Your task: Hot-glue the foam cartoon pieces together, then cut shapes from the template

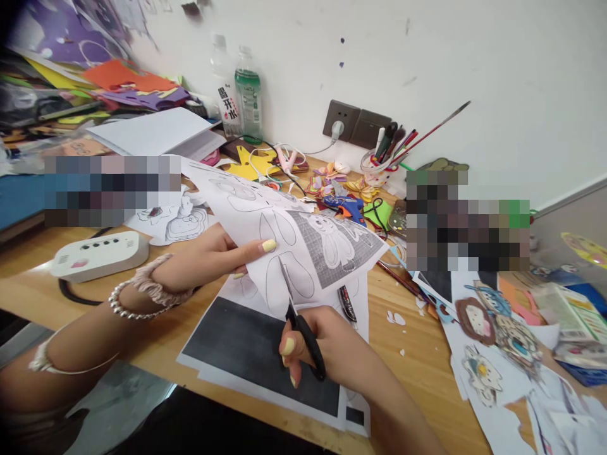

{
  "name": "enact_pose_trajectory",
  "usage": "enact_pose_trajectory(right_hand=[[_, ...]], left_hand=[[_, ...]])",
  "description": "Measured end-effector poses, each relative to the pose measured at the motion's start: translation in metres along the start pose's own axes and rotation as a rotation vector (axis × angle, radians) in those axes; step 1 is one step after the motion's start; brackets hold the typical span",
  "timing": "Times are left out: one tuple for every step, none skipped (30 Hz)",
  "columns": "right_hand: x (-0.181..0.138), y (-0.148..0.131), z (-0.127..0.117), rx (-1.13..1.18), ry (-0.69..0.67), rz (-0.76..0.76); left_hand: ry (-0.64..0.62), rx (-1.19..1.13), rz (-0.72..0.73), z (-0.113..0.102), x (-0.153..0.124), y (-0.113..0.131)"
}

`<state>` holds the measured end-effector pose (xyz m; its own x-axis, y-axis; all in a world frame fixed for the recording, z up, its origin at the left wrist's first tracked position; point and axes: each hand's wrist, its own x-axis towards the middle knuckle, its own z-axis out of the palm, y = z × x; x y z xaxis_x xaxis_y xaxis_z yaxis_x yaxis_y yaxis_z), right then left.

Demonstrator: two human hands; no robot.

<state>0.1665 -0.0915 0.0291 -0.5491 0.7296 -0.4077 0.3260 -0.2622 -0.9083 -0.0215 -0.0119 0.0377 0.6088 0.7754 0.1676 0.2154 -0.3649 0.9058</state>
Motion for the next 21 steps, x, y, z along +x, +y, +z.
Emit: enact_pose_trajectory(right_hand=[[-0.0001, -0.0004, 0.0003, -0.001, 0.006, 0.004], [-0.0002, -0.0009, 0.0005, 0.001, 0.015, 0.006], [-0.0004, -0.0013, 0.0007, 0.004, 0.022, 0.006], [-0.0005, -0.0017, 0.0009, 0.007, 0.027, 0.004], [-0.0006, -0.0019, 0.001, 0.011, 0.026, 0.006], [-0.0006, -0.0019, 0.001, 0.016, 0.02, 0.008], [-0.0006, -0.0017, 0.0009, 0.019, 0.01, 0.011], [-0.0005, -0.0014, 0.0007, 0.021, 0.004, 0.017], [-0.0004, -0.0011, 0.0006, 0.023, -0.001, 0.025], [-0.0002, -0.0008, 0.0005, 0.026, -0.001, 0.026], [-0.0001, -0.0006, 0.0004, 0.027, 0.003, 0.02], [0.0001, -0.0006, 0.0005, 0.024, 0.011, 0.009], [0.0004, -0.0007, 0.0006, 0.022, 0.019, 0.001], [0.0006, -0.0008, 0.0008, 0.023, 0.024, -0.003], [0.0009, -0.0011, 0.001, 0.026, 0.026, -0.001], [0.0011, -0.0013, 0.0012, 0.032, 0.022, 0.006], [0.0013, -0.0016, 0.0014, 0.039, 0.016, 0.018], [0.0014, -0.0017, 0.0015, 0.044, 0.012, 0.026], [0.0015, -0.0019, 0.0016, 0.044, 0.012, 0.028], [0.0017, -0.002, 0.0017, 0.039, 0.015, 0.022], [0.0018, -0.0022, 0.0018, 0.031, 0.021, 0.013]], left_hand=[[0.003, -0.003, -0.004, 0.0002, -0.0001, -0.0002], [0.005, -0.008, -0.006, 0.0004, -0.0001, -0.0003], [0.003, -0.014, -0.007, 0.0007, -0.0002, -0.0004], [0.001, -0.02, -0.007, 0.0009, -0.0003, -0.0004], [-0.003, -0.027, -0.006, 0.0011, -0.0004, -0.0003], [-0.004, -0.031, -0.005, 0.0013, -0.0004, -0.0002], [-0.006, -0.035, -0.004, 0.0015, -0.0005, 0.0001], [-0.005, -0.04, -0.003, 0.0016, -0.0005, 0.0003], [-0.003, -0.046, -0.002, 0.0016, -0.0006, 0.0006], [-0.002, -0.048, 0.0, 0.0016, -0.0006, 0.0009], [-0.004, -0.045, -0.001, 0.0017, -0.0007, 0.0011], [-0.007, -0.037, -0.002, 0.0017, -0.0007, 0.0014], [-0.009, -0.026, -0.005, 0.0016, -0.0006, 0.0015], [-0.01, -0.013, -0.01, 0.0016, -0.0006, 0.0016], [-0.009, -0.002, -0.014, 0.0016, -0.0005, 0.0016], [-0.008, 0.004, -0.015, 0.0015, -0.0004, 0.0016], [-0.007, 0.004, -0.013, 0.0015, -0.0003, 0.0014], [-0.008, 0.002, -0.01, 0.0015, -0.0002, 0.0012], [-0.012, 0.001, -0.007, 0.0015, -0.0002, 0.0009], [-0.018, 0.001, -0.004, 0.0016, -0.0002, 0.0006], [-0.024, 0.002, -0.002, 0.0017, -0.0002, 0.0003]])
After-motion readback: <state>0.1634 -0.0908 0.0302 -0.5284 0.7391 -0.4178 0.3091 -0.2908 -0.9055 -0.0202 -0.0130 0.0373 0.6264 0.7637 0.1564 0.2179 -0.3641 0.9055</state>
